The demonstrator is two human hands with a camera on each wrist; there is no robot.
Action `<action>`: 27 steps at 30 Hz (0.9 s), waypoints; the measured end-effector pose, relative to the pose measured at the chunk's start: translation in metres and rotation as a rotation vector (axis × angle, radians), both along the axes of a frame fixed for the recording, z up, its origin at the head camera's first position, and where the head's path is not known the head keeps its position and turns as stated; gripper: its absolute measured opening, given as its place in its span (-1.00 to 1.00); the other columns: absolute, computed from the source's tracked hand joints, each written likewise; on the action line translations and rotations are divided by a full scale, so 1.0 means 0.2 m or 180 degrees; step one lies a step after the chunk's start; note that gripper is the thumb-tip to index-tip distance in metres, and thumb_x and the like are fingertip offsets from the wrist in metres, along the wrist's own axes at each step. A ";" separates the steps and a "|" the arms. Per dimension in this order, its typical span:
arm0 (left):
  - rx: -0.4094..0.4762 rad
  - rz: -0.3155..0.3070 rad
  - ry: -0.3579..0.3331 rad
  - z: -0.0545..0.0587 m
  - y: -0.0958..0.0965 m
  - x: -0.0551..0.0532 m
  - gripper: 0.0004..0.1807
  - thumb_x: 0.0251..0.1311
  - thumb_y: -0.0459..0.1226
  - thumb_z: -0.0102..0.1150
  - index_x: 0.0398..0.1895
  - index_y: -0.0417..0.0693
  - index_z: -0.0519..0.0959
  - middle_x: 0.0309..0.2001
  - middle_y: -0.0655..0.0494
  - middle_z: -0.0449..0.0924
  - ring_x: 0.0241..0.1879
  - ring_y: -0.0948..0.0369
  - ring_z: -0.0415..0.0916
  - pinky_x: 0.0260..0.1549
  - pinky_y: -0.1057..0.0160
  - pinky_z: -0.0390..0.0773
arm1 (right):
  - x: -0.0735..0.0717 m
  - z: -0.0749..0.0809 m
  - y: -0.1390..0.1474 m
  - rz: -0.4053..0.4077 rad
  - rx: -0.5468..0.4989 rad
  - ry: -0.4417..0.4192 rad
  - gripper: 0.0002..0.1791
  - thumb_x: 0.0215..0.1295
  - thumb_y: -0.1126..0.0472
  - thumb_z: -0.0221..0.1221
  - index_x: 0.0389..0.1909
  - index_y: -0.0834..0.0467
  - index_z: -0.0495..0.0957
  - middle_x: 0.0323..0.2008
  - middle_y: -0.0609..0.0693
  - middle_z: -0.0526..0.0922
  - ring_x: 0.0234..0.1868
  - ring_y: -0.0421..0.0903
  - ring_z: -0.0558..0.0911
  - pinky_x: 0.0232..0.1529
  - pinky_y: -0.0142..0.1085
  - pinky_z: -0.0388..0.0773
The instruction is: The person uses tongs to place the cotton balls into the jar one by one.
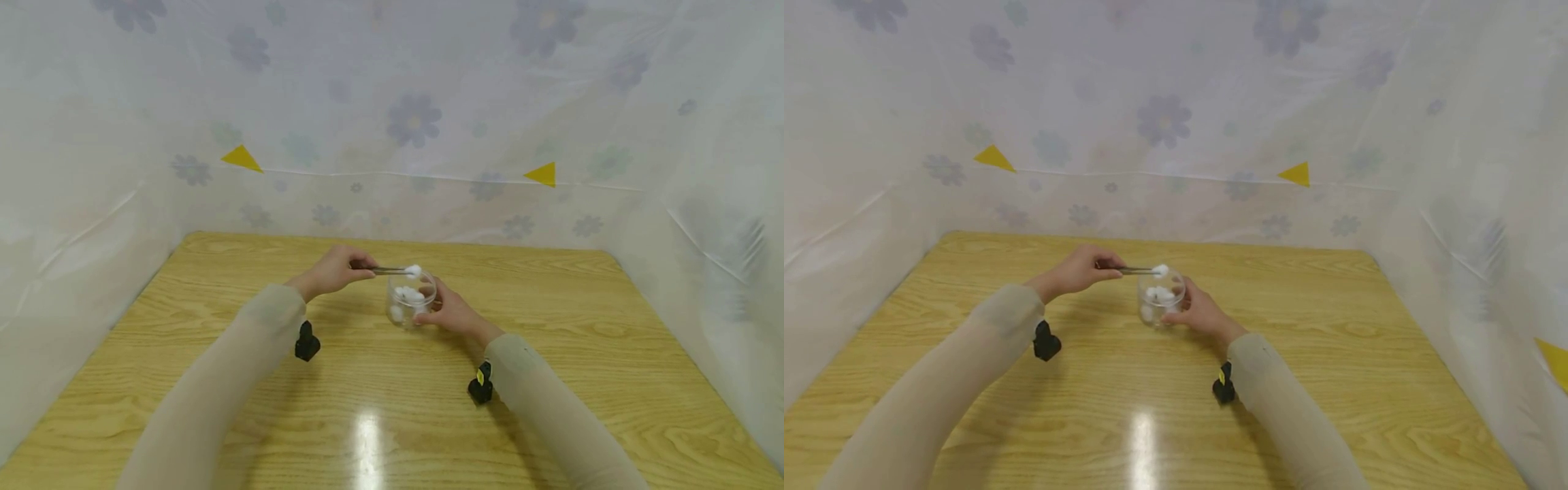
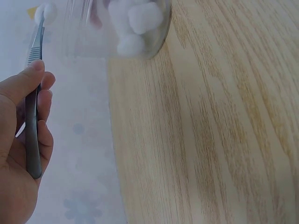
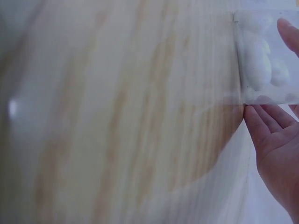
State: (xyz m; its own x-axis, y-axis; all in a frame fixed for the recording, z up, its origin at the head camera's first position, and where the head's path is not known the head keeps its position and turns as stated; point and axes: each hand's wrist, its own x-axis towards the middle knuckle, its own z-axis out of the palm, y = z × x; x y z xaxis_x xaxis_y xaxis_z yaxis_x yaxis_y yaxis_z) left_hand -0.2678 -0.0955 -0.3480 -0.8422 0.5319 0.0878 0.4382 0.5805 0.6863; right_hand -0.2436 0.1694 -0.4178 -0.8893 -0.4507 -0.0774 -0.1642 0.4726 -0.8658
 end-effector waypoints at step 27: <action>0.0195 0.0187 -0.0235 -0.02 -0.03 0.02 -0.72 0.23 -0.32 0.16 -0.02 -0.24 0.56 -0.16 -0.09 0.61 -0.20 0.13 0.54 -0.19 0.19 0.54 | 0.00 0.00 0.00 0.0057 -0.0043 0.0093 -0.06 0.14 0.19 0.30 0.43 0.22 -0.05 0.33 0.32 0.22 0.31 0.26 0.29 0.27 0.04 0.28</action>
State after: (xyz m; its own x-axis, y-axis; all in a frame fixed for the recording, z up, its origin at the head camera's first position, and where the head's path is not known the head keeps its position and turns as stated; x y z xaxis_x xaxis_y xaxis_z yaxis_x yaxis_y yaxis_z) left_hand -0.2639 -0.1011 -0.3512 -0.8771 0.4771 0.0552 0.3516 0.5595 0.7505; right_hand -0.2436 0.1697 -0.4186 -0.8829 -0.4673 -0.0452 -0.1979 0.4576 -0.8668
